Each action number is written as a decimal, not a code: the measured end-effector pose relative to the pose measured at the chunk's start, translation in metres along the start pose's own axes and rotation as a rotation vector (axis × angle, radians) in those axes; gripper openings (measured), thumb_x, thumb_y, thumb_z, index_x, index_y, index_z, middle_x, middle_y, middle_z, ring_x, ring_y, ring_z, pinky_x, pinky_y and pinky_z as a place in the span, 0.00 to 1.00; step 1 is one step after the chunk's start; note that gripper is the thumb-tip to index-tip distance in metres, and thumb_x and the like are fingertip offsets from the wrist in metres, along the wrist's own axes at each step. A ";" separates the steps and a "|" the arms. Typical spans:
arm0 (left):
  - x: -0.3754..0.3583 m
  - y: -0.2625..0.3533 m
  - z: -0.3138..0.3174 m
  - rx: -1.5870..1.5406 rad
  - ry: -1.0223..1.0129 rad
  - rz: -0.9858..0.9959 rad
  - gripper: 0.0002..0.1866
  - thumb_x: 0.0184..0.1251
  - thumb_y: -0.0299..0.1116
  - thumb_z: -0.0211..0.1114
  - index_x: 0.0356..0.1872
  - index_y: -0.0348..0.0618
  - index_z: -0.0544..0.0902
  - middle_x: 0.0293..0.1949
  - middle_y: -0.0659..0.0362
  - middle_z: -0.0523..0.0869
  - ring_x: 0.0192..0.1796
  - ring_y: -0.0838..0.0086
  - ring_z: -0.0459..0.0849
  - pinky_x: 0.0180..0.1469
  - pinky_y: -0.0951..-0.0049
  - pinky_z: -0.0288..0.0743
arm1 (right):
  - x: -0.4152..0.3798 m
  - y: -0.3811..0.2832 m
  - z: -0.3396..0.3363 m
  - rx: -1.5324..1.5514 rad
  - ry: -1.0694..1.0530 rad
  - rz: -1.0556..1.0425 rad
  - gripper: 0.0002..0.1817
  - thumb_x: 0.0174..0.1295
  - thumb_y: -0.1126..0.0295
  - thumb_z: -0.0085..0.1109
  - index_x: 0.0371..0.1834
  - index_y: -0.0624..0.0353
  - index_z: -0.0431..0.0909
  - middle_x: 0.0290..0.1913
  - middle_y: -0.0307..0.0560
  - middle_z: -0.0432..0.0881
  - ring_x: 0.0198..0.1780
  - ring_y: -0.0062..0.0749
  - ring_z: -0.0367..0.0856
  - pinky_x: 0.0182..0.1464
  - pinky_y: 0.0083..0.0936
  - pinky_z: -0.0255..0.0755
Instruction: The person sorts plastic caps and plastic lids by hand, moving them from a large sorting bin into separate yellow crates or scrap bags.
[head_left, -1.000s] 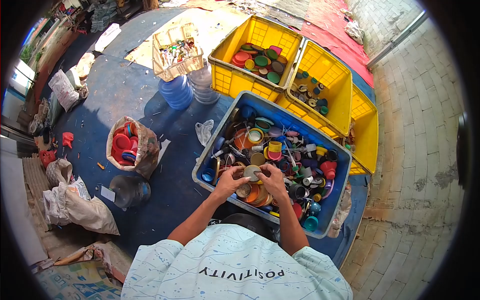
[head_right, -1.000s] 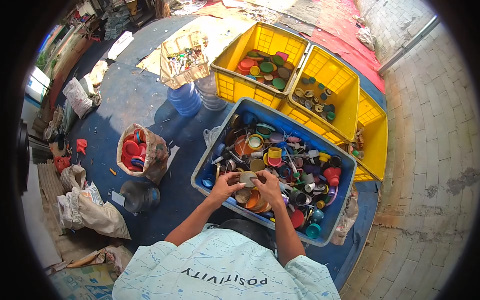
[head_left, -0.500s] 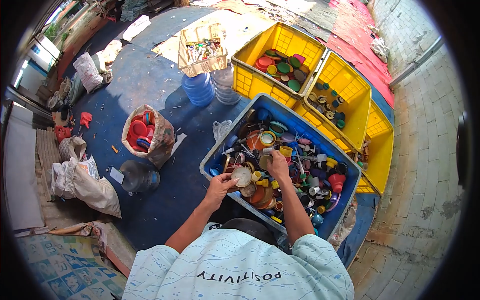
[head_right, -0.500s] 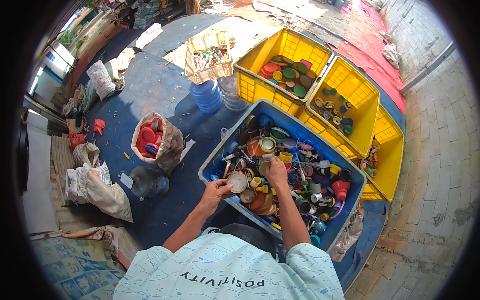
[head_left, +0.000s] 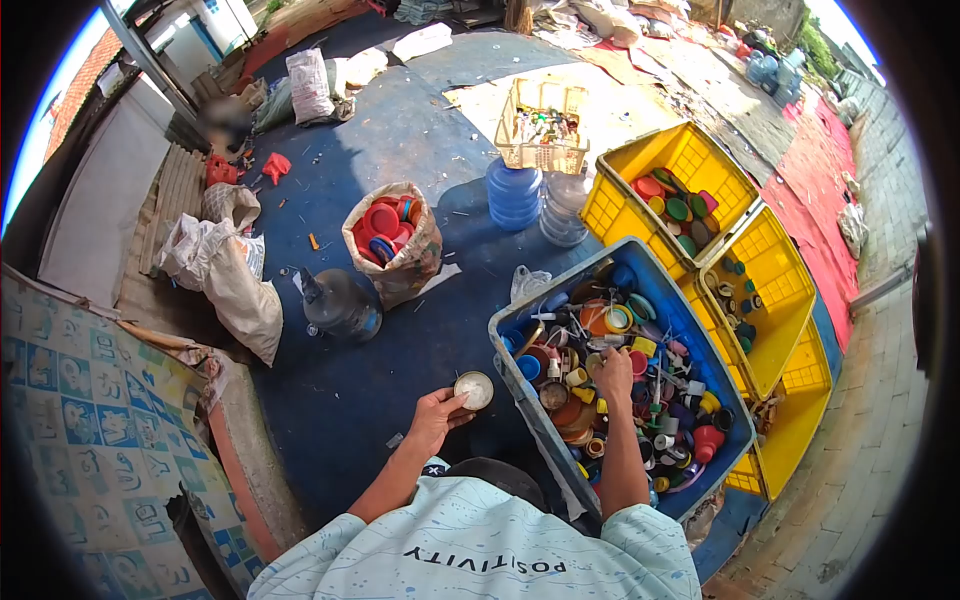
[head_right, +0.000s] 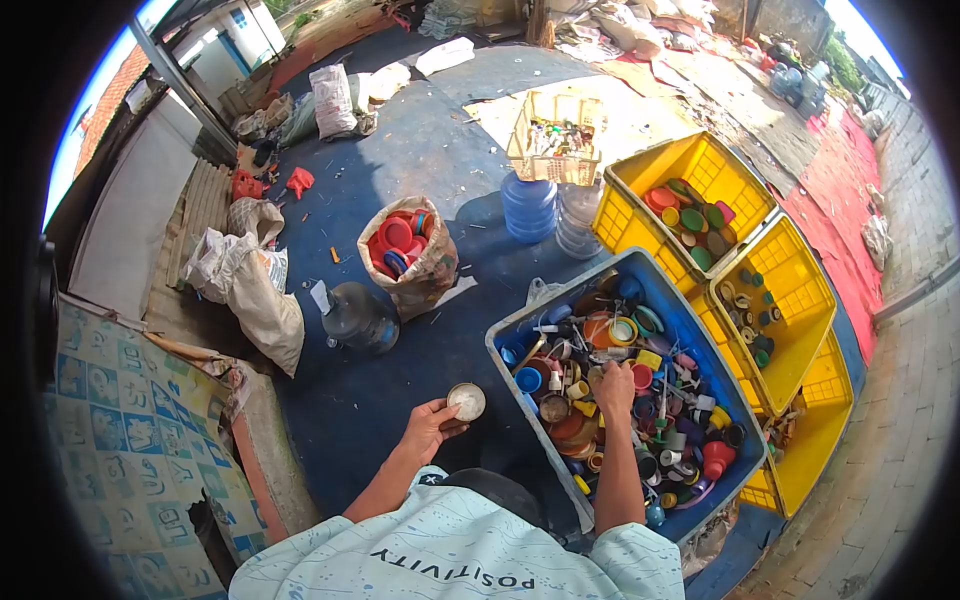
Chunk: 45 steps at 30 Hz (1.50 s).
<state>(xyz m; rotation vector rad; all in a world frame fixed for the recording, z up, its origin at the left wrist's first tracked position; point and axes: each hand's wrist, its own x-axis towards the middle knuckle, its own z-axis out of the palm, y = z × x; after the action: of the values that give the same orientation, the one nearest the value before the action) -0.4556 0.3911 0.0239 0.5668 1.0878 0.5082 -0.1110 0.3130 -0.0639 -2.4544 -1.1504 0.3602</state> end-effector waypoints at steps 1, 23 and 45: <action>0.002 0.003 -0.007 0.002 -0.007 0.003 0.15 0.67 0.30 0.64 0.51 0.32 0.79 0.44 0.53 0.85 0.45 0.71 0.85 0.49 0.70 0.82 | -0.002 -0.006 -0.005 0.020 -0.005 -0.007 0.13 0.48 0.73 0.65 0.39 0.63 0.81 0.41 0.60 0.77 0.46 0.55 0.77 0.48 0.43 0.73; 0.173 0.281 -0.205 0.061 -0.082 0.131 0.15 0.66 0.32 0.66 0.50 0.33 0.79 0.43 0.56 0.85 0.42 0.75 0.86 0.45 0.76 0.82 | 0.074 -0.328 0.047 0.622 0.323 0.253 0.08 0.62 0.73 0.61 0.41 0.66 0.80 0.33 0.37 0.81 0.34 0.18 0.76 0.38 0.20 0.70; 0.451 0.409 0.098 0.207 -0.442 -0.103 0.12 0.67 0.31 0.65 0.48 0.38 0.80 0.43 0.57 0.86 0.45 0.73 0.86 0.50 0.70 0.83 | 0.350 -0.290 0.054 1.609 0.209 0.557 0.16 0.64 0.71 0.61 0.53 0.62 0.73 0.41 0.42 0.82 0.38 0.23 0.81 0.41 0.19 0.74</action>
<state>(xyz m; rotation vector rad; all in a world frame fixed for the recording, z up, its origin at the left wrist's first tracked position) -0.2379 0.9675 0.0227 0.7591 0.7443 0.1662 -0.1076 0.7665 0.0008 -1.1852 0.1234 0.7508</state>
